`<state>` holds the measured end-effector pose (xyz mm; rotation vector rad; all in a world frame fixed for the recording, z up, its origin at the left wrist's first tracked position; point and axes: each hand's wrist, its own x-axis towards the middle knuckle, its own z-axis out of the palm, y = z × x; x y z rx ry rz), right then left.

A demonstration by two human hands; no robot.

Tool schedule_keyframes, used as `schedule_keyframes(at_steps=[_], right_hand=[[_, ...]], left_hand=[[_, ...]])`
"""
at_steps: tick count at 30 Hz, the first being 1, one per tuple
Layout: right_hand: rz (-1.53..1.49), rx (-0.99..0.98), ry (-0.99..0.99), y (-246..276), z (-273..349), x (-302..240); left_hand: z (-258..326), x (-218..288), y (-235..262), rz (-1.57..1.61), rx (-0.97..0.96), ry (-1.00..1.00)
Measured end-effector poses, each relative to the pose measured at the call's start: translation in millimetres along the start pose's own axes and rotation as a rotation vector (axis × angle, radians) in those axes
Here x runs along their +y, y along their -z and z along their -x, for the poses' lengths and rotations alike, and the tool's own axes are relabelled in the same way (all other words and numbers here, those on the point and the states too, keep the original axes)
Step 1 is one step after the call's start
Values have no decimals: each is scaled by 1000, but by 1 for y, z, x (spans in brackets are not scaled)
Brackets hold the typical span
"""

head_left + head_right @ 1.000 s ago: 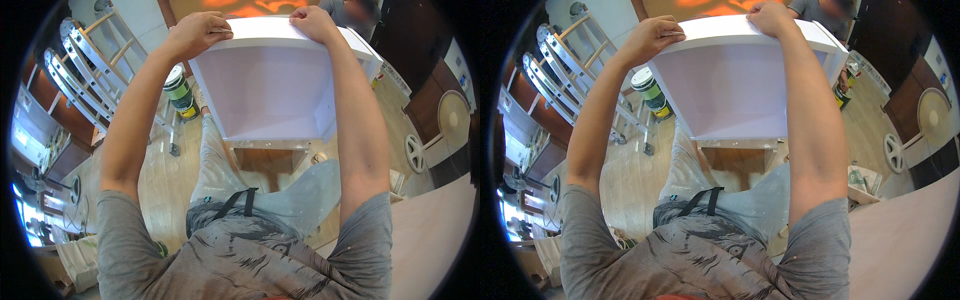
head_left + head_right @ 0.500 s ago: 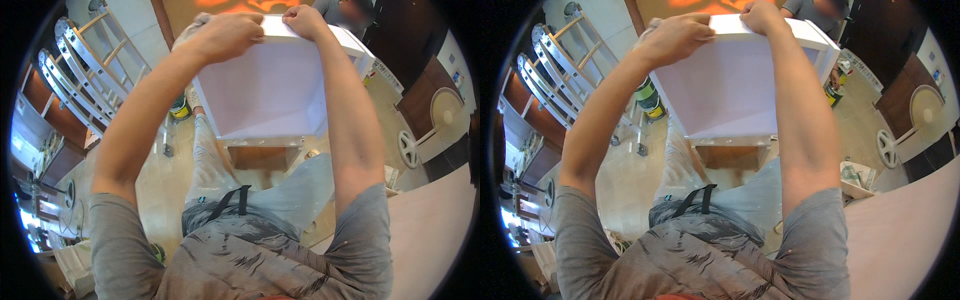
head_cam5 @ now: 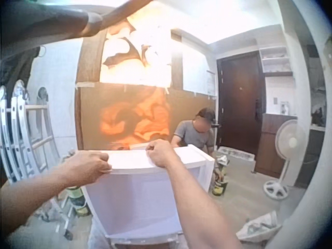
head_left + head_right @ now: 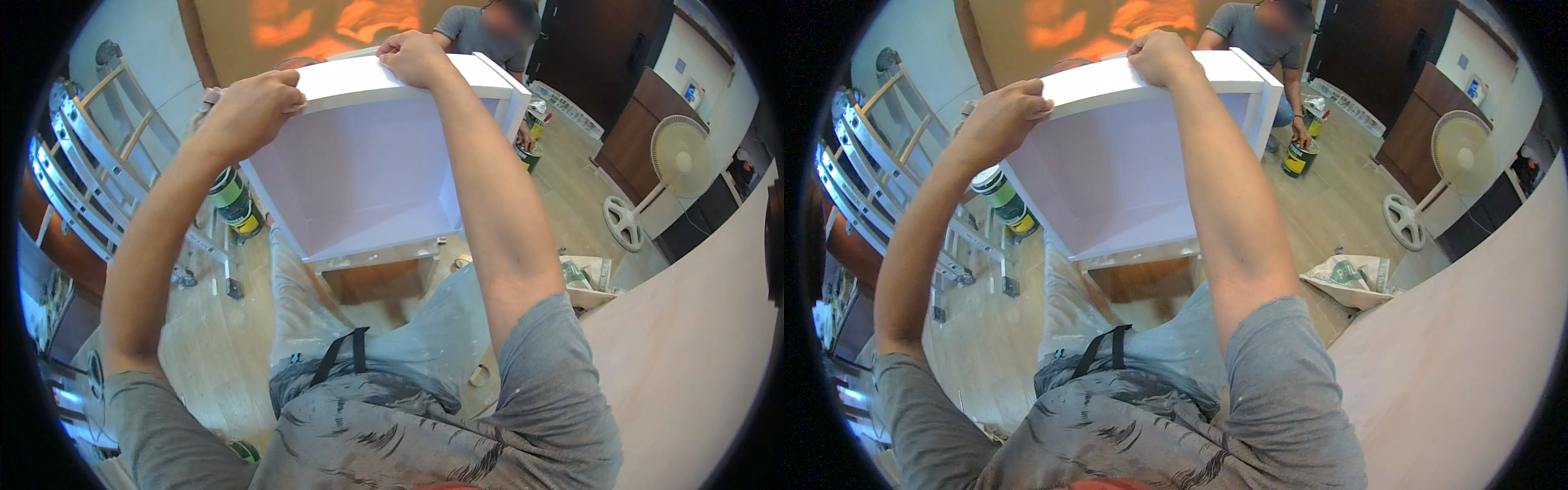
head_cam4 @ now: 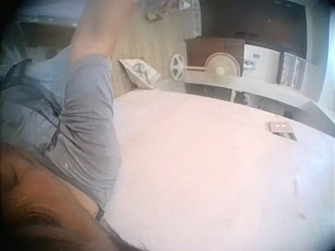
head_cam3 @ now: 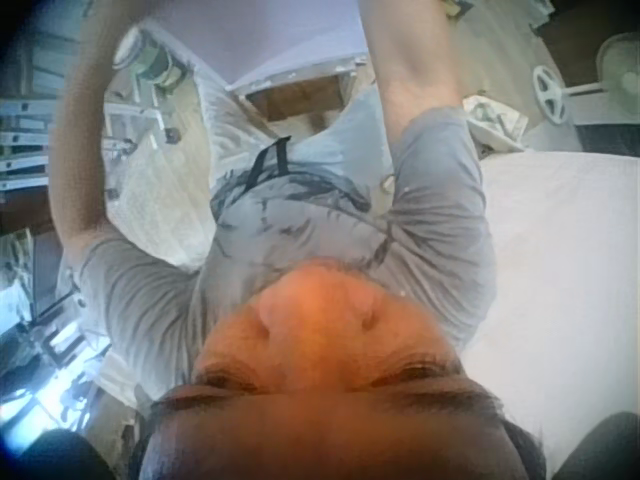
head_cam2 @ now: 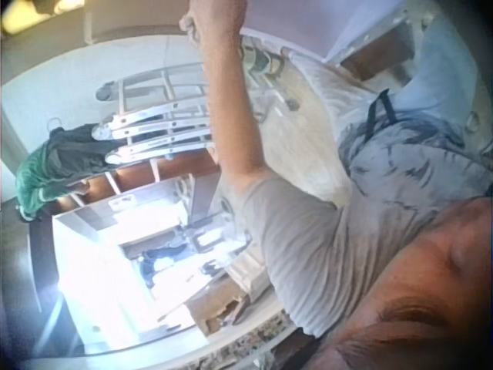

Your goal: The person wipes the edges and corners of a white cabinet with a cloth, then applies small pieces of tape to the interior edges. The person rotates the cabinet to access different sides and continues wiping and taping.

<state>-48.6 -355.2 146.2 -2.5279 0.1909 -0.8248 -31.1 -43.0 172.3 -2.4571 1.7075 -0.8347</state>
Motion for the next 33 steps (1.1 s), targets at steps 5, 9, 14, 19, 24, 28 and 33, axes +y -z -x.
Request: schedule_keyframes(at_steps=[5, 9, 14, 19, 24, 28, 33], right_hand=[[42, -18, -13, -4, 0, 4], [2, -5, 3, -3, -7, 0], [-3, -17, 26, -1, -3, -3], [-64, 42, 72, 9, -1, 1], [-13, -4, 33, 2, 2, -3], [-55, -35, -9, 2, -1, -6], [-60, -15, 60, 3, -1, -3]], left_hand=[[9, -24, 7, 23, -115, -70], [-10, -5, -1, 73, 9, -127], [-56, 39, -25, 172, 121, -165], [-32, 15, -9, 48, 31, -117], [3, -18, -2, 44, -65, -62], [-14, -14, -10, 61, -6, -145], [-54, 34, -22, 163, 90, -150]])
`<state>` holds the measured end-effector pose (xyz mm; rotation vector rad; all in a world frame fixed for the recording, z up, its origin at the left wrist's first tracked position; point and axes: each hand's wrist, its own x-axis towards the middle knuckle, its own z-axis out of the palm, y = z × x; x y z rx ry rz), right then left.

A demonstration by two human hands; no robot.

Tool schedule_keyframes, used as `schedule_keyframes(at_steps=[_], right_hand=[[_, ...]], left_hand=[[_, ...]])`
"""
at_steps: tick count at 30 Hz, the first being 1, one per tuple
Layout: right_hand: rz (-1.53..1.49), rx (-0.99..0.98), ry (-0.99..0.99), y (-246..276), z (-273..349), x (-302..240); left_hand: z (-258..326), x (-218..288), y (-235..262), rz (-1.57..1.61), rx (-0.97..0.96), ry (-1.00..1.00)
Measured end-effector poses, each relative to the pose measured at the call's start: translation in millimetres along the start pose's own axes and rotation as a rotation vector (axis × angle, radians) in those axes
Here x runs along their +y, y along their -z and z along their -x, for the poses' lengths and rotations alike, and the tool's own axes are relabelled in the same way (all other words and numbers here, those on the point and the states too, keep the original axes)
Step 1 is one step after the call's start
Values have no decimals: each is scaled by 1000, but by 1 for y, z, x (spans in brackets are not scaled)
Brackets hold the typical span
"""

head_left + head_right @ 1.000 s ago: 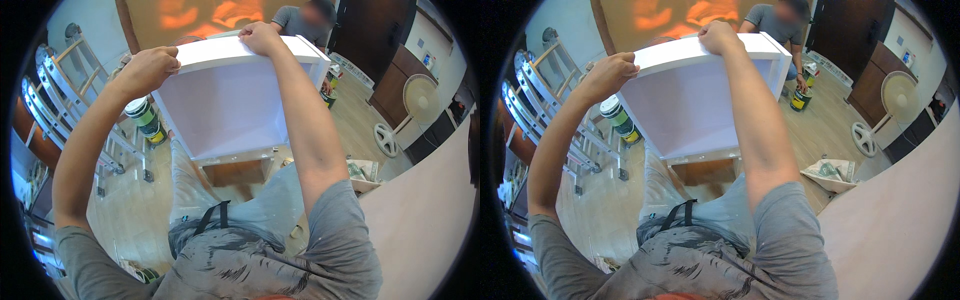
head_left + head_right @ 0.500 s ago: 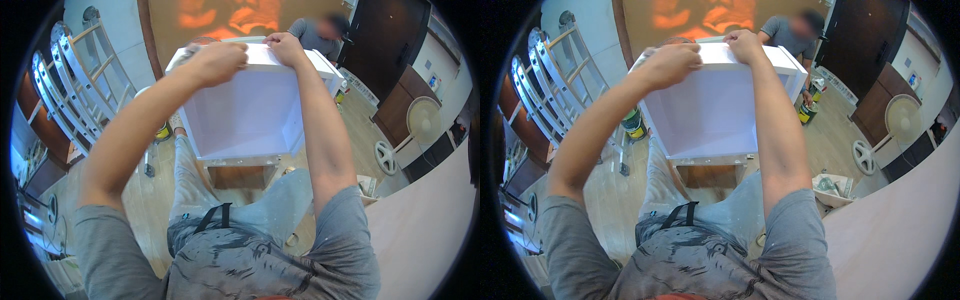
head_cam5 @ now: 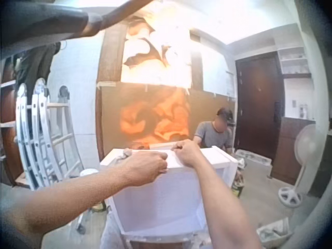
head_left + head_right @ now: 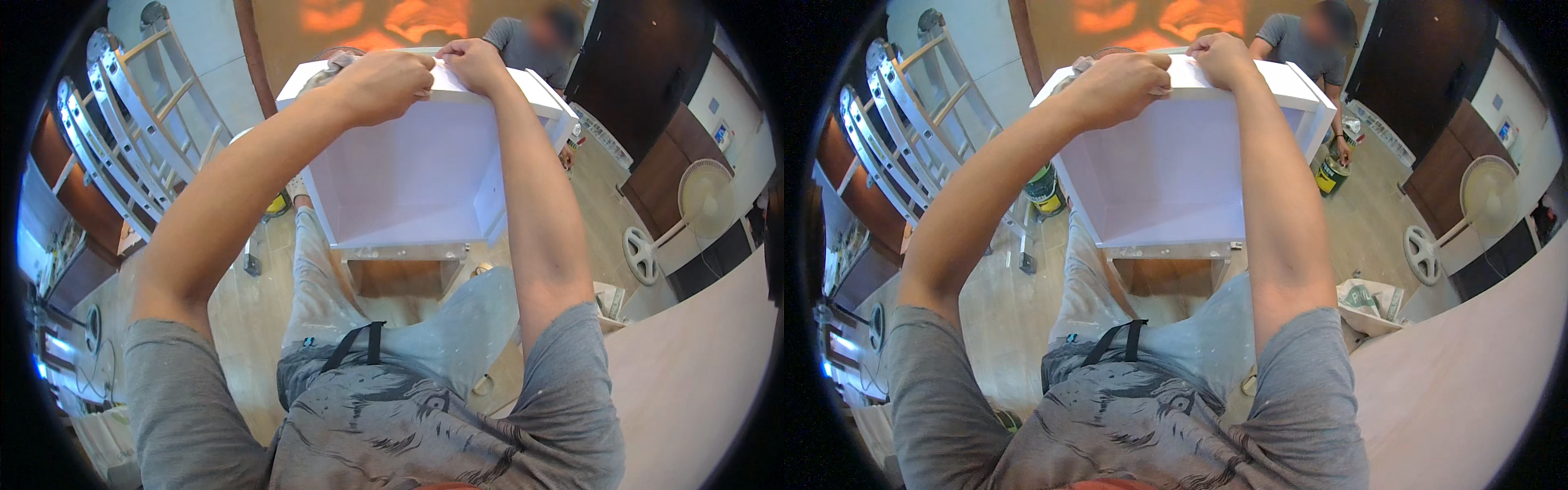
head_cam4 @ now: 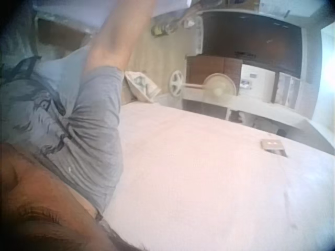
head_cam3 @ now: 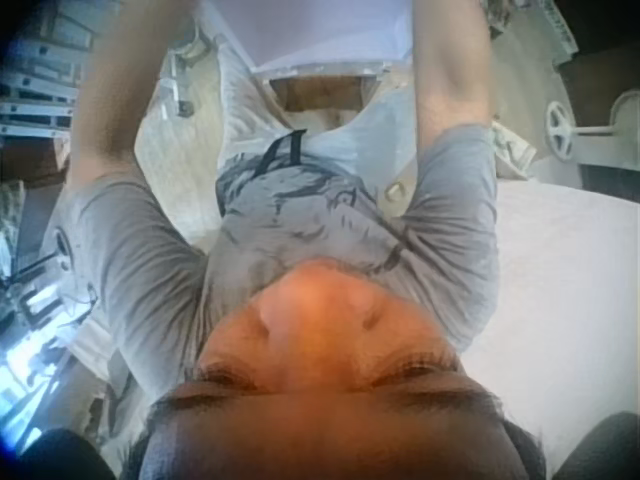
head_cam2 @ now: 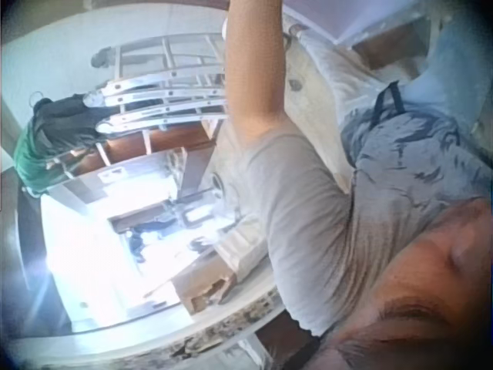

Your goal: The person wipes the edges and corners of a white cabinet with a cloth, then applies small pieces of tape to the interior edges. The person rotates the cabinet to access different sides and continues wiping and taping.

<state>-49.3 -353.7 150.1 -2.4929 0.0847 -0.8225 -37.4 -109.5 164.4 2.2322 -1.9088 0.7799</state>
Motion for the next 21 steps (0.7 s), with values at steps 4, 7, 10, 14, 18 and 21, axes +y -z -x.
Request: schedule_keyframes(at_steps=[4, 7, 10, 14, 18, 21], right_hand=[[-16, 17, -8, 6, 4, 0], [-4, 6, 40, 2, 2, 4], [45, -22, 45, -3, -4, 11], [71, -20, -39, -4, 6, -2], [68, -17, -19, -5, 0, -7], [99, -19, 7, -1, 4, -6]], left_hand=[[20, -13, 7, 8, -23, 51], [60, -36, 31, -84, -90, 74], [88, -56, 42, -118, -202, 198], [88, -52, 45, -99, -197, 176], [54, -35, 22, -38, -53, 84], [17, -1, 4, -1, -12, 81]])
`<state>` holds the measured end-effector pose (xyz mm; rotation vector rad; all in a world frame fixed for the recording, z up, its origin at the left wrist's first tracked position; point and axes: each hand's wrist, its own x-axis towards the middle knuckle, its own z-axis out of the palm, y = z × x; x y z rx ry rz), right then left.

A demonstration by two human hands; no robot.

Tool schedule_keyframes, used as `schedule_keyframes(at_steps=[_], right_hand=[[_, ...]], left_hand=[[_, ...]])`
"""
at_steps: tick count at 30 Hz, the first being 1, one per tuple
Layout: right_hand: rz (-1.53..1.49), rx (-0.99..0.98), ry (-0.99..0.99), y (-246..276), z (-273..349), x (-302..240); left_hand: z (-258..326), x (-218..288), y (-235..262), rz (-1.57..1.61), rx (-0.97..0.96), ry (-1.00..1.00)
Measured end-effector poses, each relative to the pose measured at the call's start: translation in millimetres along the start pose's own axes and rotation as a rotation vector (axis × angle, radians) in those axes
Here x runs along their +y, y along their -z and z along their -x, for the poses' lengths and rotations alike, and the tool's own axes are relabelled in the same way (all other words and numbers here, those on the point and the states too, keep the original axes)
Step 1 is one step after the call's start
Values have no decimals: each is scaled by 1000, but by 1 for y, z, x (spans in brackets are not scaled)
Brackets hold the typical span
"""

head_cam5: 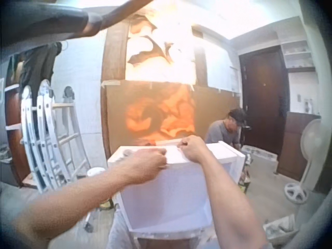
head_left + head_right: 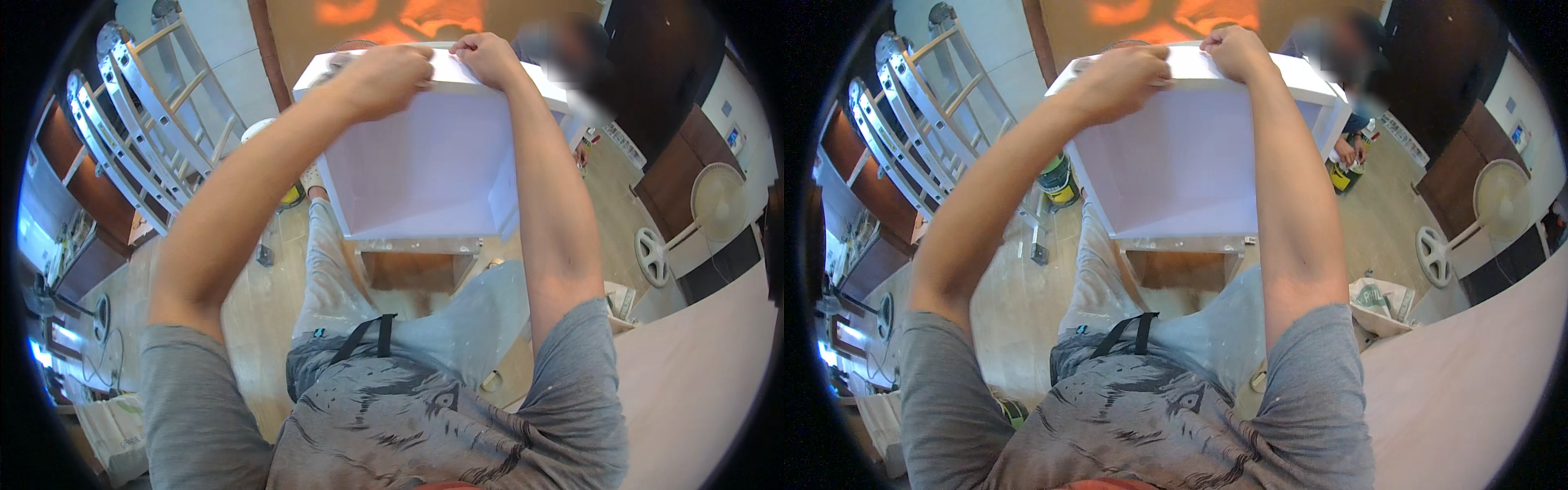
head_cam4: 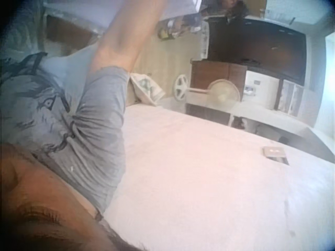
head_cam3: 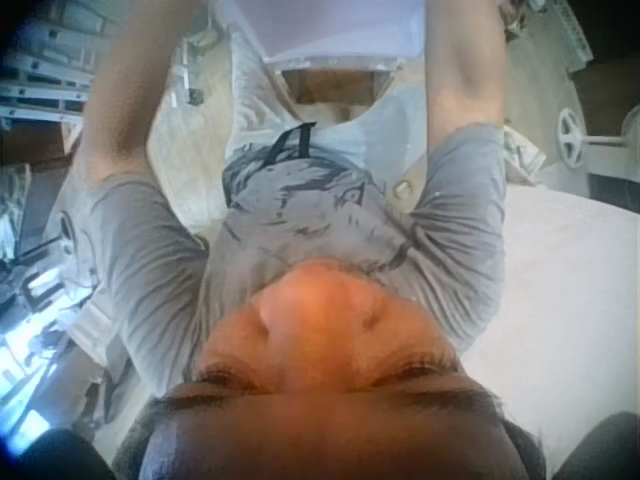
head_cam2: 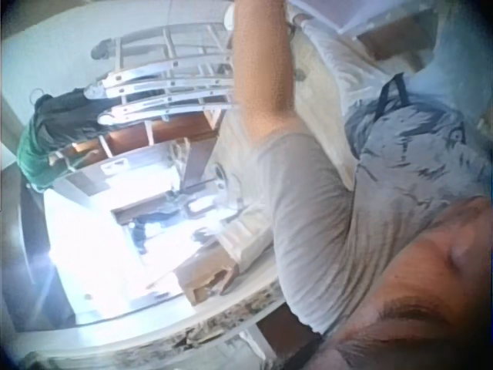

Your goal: The person wipes the edges and corners of a white cabinet with a cloth, then applies small pieces of tape to the interior edges. The person rotates the cabinet to access different sides and continues wiping and taping.

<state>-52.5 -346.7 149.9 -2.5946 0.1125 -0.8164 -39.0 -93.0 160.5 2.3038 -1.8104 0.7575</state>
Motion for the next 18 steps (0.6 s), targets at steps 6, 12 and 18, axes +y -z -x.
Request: schedule_keyframes(at_steps=[6, 12, 18], right_hand=[[-124, 46, 16, -5, -8, 21], [-285, 21, 10, 2, -14, 31], [-130, 52, 7, 1, 2, 11]], left_hand=[[-25, 45, -55, -12, 333, 126], [-30, 52, -45, 122, 517, 210], [-19, -20, -6, -65, 577, 180]])
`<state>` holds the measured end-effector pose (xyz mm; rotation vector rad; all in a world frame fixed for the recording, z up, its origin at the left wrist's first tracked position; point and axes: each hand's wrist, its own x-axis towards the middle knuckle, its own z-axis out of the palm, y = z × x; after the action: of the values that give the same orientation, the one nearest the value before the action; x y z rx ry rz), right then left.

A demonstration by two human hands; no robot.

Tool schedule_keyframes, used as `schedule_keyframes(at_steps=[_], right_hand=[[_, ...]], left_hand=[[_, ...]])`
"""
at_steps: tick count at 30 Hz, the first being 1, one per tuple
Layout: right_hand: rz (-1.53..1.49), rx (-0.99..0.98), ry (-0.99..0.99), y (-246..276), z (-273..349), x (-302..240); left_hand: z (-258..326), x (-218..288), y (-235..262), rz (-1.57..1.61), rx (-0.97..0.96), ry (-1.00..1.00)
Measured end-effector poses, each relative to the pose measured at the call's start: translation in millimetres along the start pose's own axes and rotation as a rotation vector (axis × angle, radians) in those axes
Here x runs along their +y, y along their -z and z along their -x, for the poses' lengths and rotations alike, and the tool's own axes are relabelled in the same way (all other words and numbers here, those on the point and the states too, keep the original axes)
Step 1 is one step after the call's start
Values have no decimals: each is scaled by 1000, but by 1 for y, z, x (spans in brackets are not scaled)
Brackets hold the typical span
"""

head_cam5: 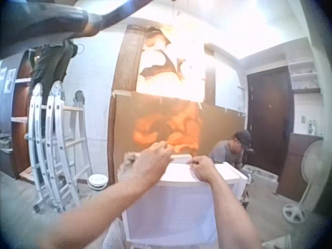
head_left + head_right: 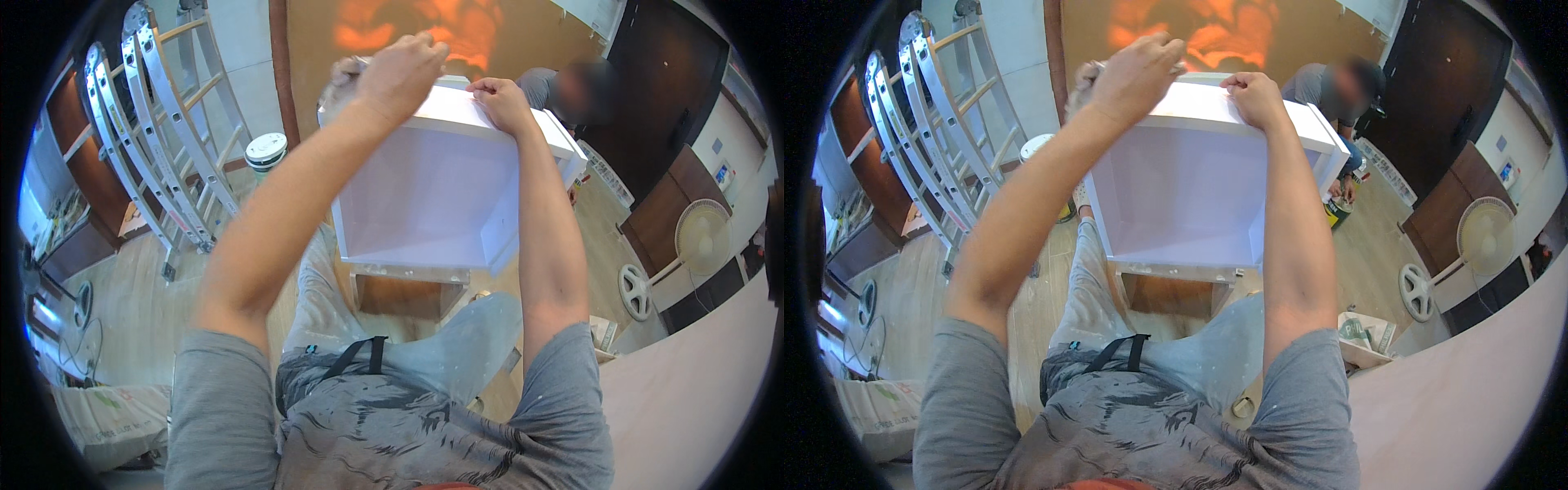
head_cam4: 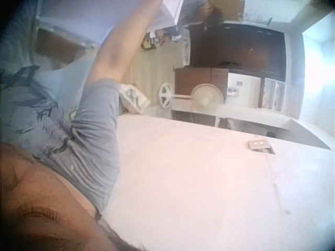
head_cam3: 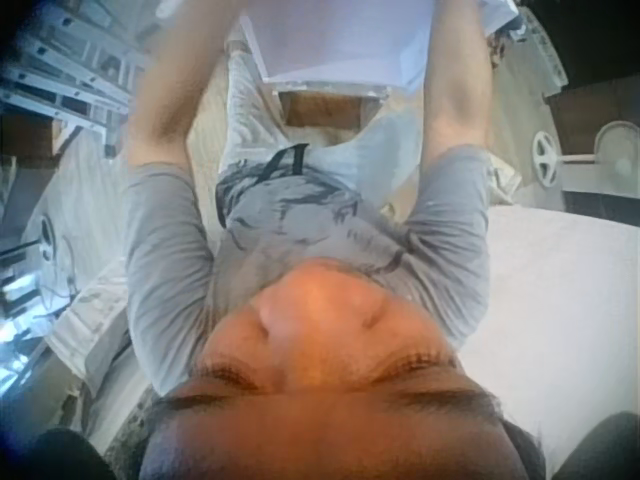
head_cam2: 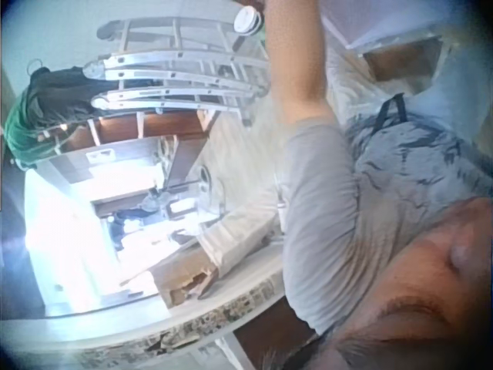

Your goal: The person wipes the edges and corners of a white cabinet with a cloth, then applies small pieces of tape to the interior edges. The person rotates the cabinet to access different sides and continues wiping and taping.

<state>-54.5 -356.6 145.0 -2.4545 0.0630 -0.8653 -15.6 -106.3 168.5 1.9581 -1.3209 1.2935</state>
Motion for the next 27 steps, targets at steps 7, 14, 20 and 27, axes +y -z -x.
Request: schedule_keyframes(at_steps=[7, 14, 20, 27], right_hand=[[20, 43, 80, 1, -4, 7], [-138, 70, -40, 1, 0, 0], [-685, 712, 294, 63, 80, -10], [-400, 927, -310, 38, 208, 106]], left_hand=[[18, -8, 25, 233, -500, 70], [0, -5, 41, 186, -715, 142], [9, -2, 29, 404, -645, 217], [-13, 44, -15, 486, -612, 70]])
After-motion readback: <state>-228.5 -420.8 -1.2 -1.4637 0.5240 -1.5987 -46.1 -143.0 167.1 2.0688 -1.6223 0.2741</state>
